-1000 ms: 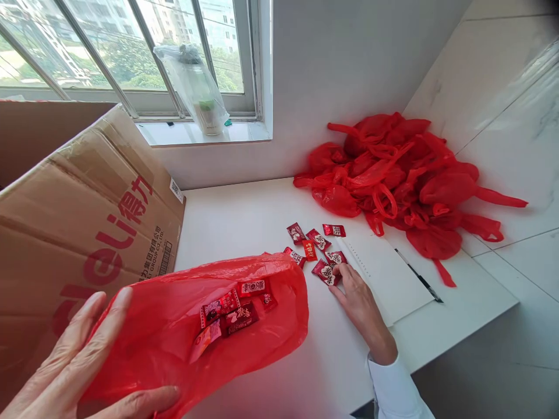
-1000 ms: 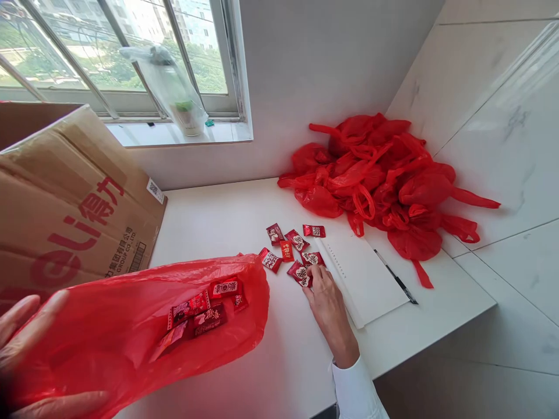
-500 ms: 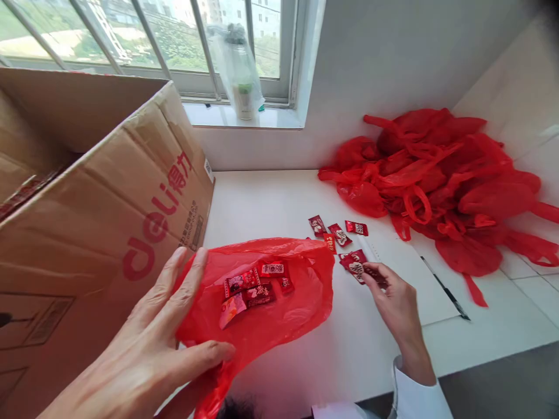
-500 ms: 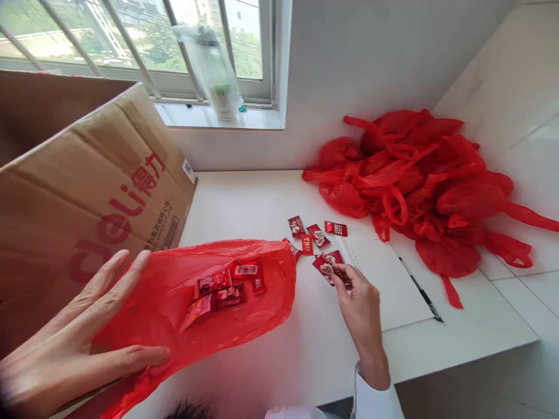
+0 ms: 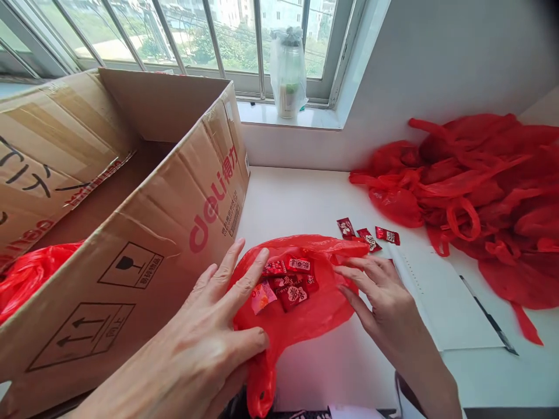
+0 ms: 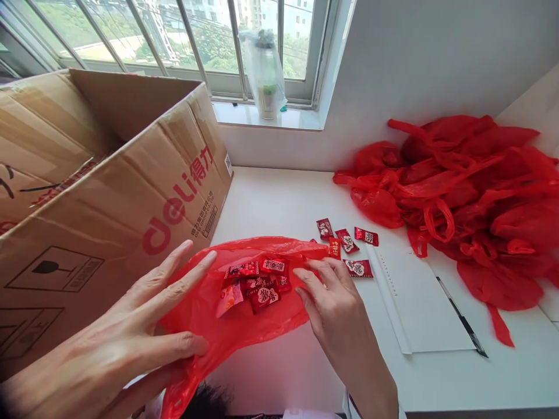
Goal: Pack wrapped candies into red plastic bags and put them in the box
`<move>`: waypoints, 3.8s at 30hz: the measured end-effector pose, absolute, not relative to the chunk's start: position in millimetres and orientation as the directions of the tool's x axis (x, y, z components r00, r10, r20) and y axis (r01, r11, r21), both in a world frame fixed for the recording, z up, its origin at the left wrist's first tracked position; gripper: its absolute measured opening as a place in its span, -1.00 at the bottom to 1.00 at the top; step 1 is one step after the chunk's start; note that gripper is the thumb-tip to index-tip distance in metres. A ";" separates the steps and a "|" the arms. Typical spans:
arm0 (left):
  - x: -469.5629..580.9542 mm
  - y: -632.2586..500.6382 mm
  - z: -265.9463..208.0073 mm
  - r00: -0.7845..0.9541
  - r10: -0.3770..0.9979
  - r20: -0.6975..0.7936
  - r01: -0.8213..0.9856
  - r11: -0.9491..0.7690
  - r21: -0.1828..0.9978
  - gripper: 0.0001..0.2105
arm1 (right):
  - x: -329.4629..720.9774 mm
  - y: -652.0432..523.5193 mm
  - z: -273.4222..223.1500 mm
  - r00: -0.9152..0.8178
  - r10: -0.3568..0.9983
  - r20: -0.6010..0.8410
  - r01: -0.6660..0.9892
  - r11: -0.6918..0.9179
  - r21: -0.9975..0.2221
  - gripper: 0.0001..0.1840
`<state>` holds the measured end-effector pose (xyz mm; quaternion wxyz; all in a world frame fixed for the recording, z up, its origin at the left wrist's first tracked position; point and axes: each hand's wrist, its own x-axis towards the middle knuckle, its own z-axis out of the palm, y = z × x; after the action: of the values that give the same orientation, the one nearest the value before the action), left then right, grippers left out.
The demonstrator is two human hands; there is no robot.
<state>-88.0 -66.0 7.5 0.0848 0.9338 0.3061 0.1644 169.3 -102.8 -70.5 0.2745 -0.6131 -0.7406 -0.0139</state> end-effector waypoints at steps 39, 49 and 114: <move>-52.6 -23.0 10.4 0.433 0.800 0.415 -0.118 -0.407 0.906 -0.25 | 164.1 -33.2 27.5 0.084 0.901 0.426 -0.018 0.429 -0.903 -0.95; -23.4 -36.7 10.0 0.593 0.794 0.135 0.261 -0.348 0.900 -0.77 | 137.3 -53.6 33.4 -0.392 0.751 0.531 0.284 0.648 -0.707 -0.69; -58.8 -80.5 9.3 0.784 0.620 0.013 0.613 -0.777 0.142 -0.80 | 185.7 -38.0 -55.6 -0.487 0.842 0.232 0.700 0.536 -0.472 -0.37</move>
<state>-58.8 -80.5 9.3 0.0648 0.9423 0.3272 0.0295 185.7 -38.0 -55.6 0.2223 -0.4548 -0.8476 0.1591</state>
